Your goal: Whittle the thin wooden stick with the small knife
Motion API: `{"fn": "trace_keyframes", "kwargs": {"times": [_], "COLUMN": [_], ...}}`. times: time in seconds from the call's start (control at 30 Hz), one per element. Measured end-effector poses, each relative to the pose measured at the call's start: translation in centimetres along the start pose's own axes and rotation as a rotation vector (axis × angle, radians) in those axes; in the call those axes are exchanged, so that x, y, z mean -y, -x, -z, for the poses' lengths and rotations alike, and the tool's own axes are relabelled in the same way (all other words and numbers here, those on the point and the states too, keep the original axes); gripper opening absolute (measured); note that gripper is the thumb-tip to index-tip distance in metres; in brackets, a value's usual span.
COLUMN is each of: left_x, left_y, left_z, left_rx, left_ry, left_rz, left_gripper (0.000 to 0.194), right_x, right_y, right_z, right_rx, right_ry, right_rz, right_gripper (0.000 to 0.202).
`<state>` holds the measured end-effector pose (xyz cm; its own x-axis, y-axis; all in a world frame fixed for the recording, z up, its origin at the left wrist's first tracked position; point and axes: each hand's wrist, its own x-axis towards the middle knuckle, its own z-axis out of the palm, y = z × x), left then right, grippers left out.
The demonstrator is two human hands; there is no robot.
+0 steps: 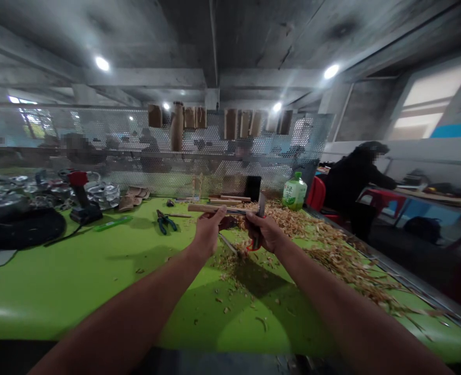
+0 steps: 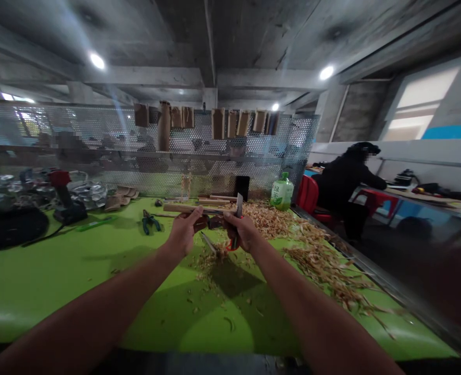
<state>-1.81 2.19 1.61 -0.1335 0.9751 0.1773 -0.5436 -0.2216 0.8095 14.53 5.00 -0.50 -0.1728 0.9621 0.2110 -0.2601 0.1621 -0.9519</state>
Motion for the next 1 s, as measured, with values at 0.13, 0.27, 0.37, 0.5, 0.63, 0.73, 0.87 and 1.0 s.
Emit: {"fn": "trace_keyframes", "kwargs": {"times": [0.13, 0.27, 0.37, 0.5, 0.63, 0.73, 0.87, 1.0], "left_x": [0.1, 0.0, -0.5, -1.0, -1.0, -0.5, 0.4, 0.9], "left_y": [0.4, 0.5, 0.3, 0.0, 0.3, 1.0, 1.6, 1.6], "left_z": [0.3, 0.9, 1.5, 2.1, 2.1, 1.7, 0.9, 0.3], "left_rx": [0.141, 0.354, 0.536, 0.725, 0.790, 0.866, 0.746, 0.575], "left_ry": [-0.029, -0.019, 0.012, -0.046, -0.282, -0.370, -0.307, -0.284], "left_rz": [0.044, 0.115, 0.191, 0.329, 0.505, 0.574, 0.502, 0.374], "left_gripper": [0.041, 0.048, 0.060, 0.064, 0.041, 0.024, 0.018, 0.019], "right_x": [0.4, 1.2, 1.8, 2.4, 2.4, 1.8, 1.1, 0.9], "right_y": [-0.3, -0.6, -0.8, -1.1, -1.2, -1.3, -1.4, -0.8], "right_z": [0.9, 1.6, 2.6, 4.2, 5.0, 4.4, 3.3, 2.1], "right_rx": [-0.070, -0.132, -0.143, -0.200, -0.232, -0.221, -0.323, -0.427], "right_ry": [-0.111, -0.232, -0.264, -0.248, -0.135, -0.051, 0.192, 0.931], "right_rz": [0.020, 0.035, 0.094, 0.136, 0.042, -0.020, 0.054, 0.205], "right_gripper": [0.036, 0.032, 0.029, 0.026, 0.023, 0.025, 0.037, 0.032]}}
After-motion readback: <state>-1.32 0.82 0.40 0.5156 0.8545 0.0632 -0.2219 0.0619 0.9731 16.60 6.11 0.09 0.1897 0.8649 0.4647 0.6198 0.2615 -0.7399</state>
